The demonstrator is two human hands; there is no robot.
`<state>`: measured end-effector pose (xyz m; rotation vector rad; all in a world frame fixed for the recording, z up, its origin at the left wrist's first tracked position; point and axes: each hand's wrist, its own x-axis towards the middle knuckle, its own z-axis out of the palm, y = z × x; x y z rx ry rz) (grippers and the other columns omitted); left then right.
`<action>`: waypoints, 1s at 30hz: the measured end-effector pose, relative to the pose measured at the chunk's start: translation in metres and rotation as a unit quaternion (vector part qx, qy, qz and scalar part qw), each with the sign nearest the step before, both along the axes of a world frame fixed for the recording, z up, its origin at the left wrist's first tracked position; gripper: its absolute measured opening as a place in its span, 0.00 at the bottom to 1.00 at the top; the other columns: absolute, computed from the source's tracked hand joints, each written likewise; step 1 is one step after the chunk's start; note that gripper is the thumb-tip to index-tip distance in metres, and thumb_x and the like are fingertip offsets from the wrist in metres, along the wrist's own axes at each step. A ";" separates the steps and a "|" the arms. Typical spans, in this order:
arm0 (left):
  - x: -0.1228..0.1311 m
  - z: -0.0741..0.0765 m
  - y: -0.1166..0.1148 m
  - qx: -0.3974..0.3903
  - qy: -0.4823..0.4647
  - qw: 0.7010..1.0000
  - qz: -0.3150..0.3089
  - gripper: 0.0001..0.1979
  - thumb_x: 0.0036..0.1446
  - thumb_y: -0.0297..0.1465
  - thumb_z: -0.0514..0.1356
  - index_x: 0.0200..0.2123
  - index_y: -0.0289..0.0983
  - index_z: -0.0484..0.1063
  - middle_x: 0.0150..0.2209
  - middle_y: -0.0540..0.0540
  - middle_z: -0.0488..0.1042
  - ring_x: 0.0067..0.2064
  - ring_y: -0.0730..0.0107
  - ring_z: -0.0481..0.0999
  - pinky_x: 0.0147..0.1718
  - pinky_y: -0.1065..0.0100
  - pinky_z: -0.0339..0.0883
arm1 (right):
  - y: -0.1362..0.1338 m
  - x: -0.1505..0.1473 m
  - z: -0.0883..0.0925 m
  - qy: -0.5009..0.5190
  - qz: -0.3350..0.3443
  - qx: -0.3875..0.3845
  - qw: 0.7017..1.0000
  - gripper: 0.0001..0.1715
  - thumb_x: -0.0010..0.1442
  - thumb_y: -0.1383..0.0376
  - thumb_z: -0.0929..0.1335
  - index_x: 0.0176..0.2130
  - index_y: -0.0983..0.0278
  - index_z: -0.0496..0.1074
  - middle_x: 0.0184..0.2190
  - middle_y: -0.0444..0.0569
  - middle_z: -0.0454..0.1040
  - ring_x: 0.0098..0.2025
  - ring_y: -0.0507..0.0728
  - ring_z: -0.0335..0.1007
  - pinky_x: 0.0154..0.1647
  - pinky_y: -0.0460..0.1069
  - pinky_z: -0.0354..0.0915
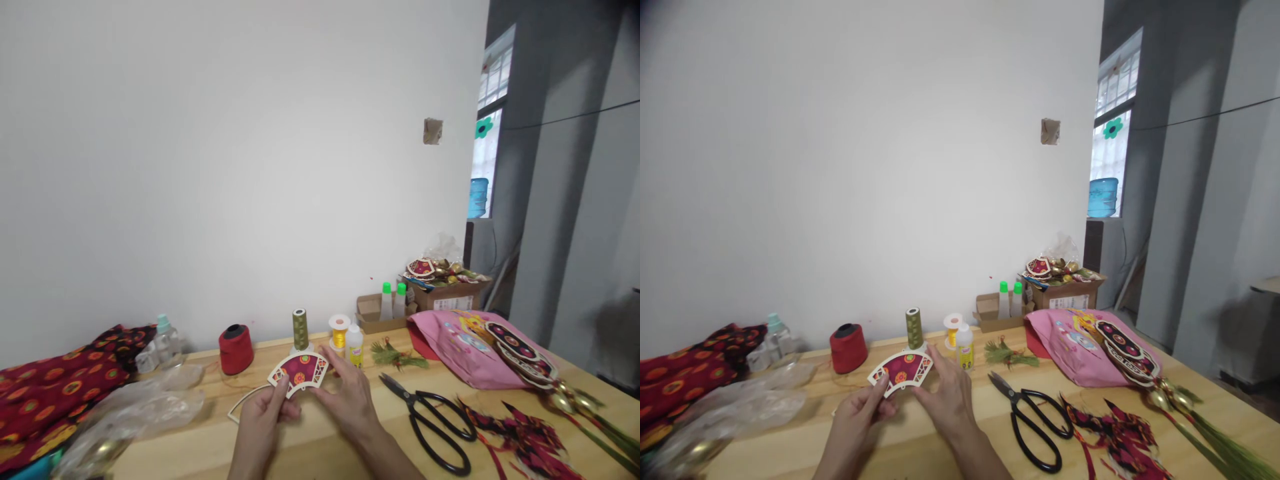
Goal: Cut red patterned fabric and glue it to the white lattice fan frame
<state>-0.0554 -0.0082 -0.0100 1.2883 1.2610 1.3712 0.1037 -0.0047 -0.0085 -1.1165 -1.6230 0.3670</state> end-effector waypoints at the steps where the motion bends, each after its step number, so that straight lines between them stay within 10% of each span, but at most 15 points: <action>1: 0.000 0.000 0.000 0.001 0.003 1.000 -0.003 0.23 0.41 0.50 0.57 0.11 0.36 0.69 0.13 0.47 0.70 0.20 0.70 0.65 0.24 0.70 0.57 | 0.000 0.000 -0.001 0.006 0.001 -0.002 1.000 0.38 0.41 0.67 0.71 0.53 0.58 0.62 0.45 0.49 0.72 0.42 0.61 0.68 0.42 0.53 0.63; 9: -0.001 0.003 0.003 0.001 0.012 1.000 -0.006 0.23 0.39 0.50 0.57 0.11 0.35 0.70 0.13 0.48 0.70 0.20 0.68 0.65 0.25 0.69 0.57 | 0.004 -0.007 -0.003 0.239 0.065 -0.102 0.963 0.40 0.39 0.64 0.72 0.52 0.64 0.61 0.49 0.54 0.67 0.47 0.60 0.64 0.44 0.53 0.62; 14: -0.001 -0.002 0.006 -0.008 -0.005 1.000 -0.014 0.22 0.37 0.49 0.59 0.13 0.34 0.70 0.14 0.47 0.70 0.21 0.68 0.66 0.25 0.69 0.59 | 0.005 -0.015 -0.003 0.406 0.159 -0.213 0.874 0.38 0.34 0.54 0.74 0.41 0.72 0.66 0.20 0.49 0.75 0.20 0.52 0.68 0.23 0.47 0.63; 20: 0.003 -0.006 0.009 -0.041 -0.043 0.997 -0.056 0.22 0.36 0.48 0.61 0.28 0.35 0.74 0.27 0.45 0.76 0.31 0.62 0.72 0.26 0.68 0.64 | 0.005 -0.021 -0.005 0.420 0.154 -0.196 0.873 0.35 0.31 0.55 0.75 0.37 0.70 0.67 0.16 0.44 0.72 0.17 0.49 0.64 0.21 0.44 0.60; 30: 0.003 -0.009 0.010 -0.036 -0.041 0.997 -0.054 0.20 0.35 0.43 0.64 0.27 0.32 0.74 0.22 0.47 0.76 0.25 0.69 0.70 0.25 0.72 0.61 | 0.004 -0.024 -0.007 0.419 0.166 -0.171 0.876 0.33 0.31 0.55 0.75 0.36 0.69 0.68 0.17 0.45 0.73 0.18 0.49 0.64 0.23 0.44 0.59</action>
